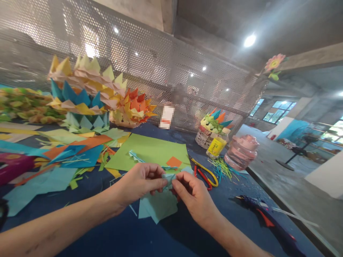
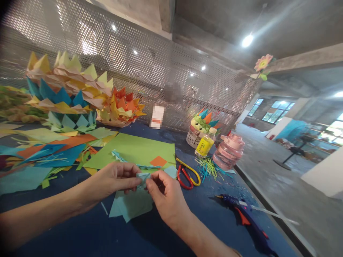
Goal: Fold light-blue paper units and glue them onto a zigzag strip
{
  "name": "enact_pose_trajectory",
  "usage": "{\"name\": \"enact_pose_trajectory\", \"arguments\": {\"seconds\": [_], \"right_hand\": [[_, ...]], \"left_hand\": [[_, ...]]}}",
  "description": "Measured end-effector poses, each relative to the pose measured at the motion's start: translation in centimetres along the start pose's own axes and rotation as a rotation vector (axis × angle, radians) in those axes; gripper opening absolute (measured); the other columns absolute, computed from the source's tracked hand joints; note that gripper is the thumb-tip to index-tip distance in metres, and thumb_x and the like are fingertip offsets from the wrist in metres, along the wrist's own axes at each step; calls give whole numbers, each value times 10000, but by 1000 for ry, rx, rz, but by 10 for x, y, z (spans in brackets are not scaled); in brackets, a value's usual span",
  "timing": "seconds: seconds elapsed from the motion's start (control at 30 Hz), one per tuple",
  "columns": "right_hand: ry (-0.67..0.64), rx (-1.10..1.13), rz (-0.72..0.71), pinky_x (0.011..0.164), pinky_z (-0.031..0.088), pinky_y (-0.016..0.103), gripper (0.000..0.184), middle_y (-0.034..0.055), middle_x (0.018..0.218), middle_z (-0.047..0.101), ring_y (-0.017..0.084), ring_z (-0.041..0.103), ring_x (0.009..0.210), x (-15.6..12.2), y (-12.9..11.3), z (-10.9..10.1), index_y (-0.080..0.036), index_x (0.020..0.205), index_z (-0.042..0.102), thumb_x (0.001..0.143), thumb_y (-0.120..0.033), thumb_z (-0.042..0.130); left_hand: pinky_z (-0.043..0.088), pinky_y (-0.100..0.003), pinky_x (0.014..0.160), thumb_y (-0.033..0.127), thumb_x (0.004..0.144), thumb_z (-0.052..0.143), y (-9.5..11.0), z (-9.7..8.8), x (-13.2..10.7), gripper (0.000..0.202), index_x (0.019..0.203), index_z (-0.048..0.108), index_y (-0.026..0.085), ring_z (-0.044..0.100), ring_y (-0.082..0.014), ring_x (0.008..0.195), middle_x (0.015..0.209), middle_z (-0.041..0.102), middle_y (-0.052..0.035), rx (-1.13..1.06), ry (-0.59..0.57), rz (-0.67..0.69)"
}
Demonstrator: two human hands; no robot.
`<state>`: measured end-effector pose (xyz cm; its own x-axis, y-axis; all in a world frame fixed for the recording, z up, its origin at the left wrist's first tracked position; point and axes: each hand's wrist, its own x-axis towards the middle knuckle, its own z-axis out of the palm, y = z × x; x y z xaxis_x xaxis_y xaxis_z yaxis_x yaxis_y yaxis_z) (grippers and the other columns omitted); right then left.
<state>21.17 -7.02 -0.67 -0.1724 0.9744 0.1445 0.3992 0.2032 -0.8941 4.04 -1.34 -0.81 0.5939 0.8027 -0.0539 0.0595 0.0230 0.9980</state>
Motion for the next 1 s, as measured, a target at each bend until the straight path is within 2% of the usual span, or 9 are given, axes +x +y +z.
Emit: {"name": "enact_pose_trajectory", "arguments": {"seconds": [0.17, 0.27, 0.37, 0.47, 0.6, 0.73, 0.83, 1.0], "right_hand": [[11, 42, -5, 558, 396, 215, 224, -15, 712, 529, 101, 464, 619, 1, 3, 1, -165, 824, 559, 843, -388, 556], [66, 67, 9, 548, 394, 216, 240, -22, 694, 514, 98, 462, 602, 2, 3, 0, -168, 804, 550, 815, -405, 590], [115, 43, 16, 536, 387, 217, 234, -20, 693, 514, 100, 464, 597, 1, 2, -2, -170, 792, 539, 814, -398, 590], [130, -47, -12, 539, 375, 221, 214, -20, 676, 515, 99, 452, 588, 0, 1, -2, -170, 783, 541, 838, -376, 562], [112, -85, -26, 565, 379, 228, 209, -17, 691, 518, 100, 454, 603, -2, 0, -2, -168, 792, 548, 840, -371, 561], [104, 51, 8, 549, 365, 213, 240, -28, 698, 496, 83, 428, 591, 0, -1, -2, -164, 797, 554, 816, -400, 591], [102, 195, 54, 517, 365, 199, 263, -41, 662, 466, 73, 414, 560, 1, -1, -1, -165, 808, 548, 818, -426, 584], [59, 391, 128, 511, 415, 188, 261, -29, 695, 486, 89, 490, 626, 0, -1, 3, -167, 811, 552, 793, -417, 624]], "left_hand": [[370, -223, 549, 360, 646, 683, 0, 0, -1, 250, 710, 567, 147, 462, -92, 548, 596, 556, 34, -25, 21, -8], [362, -218, 545, 324, 641, 687, -3, 2, -1, 221, 712, 573, 148, 463, -94, 552, 594, 537, 42, 55, -4, 29], [374, -219, 577, 293, 653, 681, -2, 2, -3, 217, 804, 606, 158, 499, -109, 605, 638, 562, 37, 131, -28, 89], [373, -217, 549, 360, 674, 667, 2, 1, -5, 307, 904, 607, 166, 513, -117, 594, 621, 560, 36, 114, 4, 58], [363, -217, 511, 391, 688, 643, 3, 0, -3, 277, 814, 605, 147, 498, -106, 528, 540, 520, 45, 106, 31, 22], [350, -216, 516, 362, 662, 670, -1, -1, -2, 232, 727, 602, 150, 452, -90, 523, 555, 511, 45, 23, 32, 65], [343, -219, 528, 337, 641, 688, -1, 0, -2, 200, 668, 614, 153, 424, -87, 550, 611, 514, 36, -19, 79, 107], [357, -234, 567, 309, 647, 674, 1, 2, -2, 155, 662, 662, 155, 439, -97, 590, 681, 519, 18, 32, 140, 194]]}}
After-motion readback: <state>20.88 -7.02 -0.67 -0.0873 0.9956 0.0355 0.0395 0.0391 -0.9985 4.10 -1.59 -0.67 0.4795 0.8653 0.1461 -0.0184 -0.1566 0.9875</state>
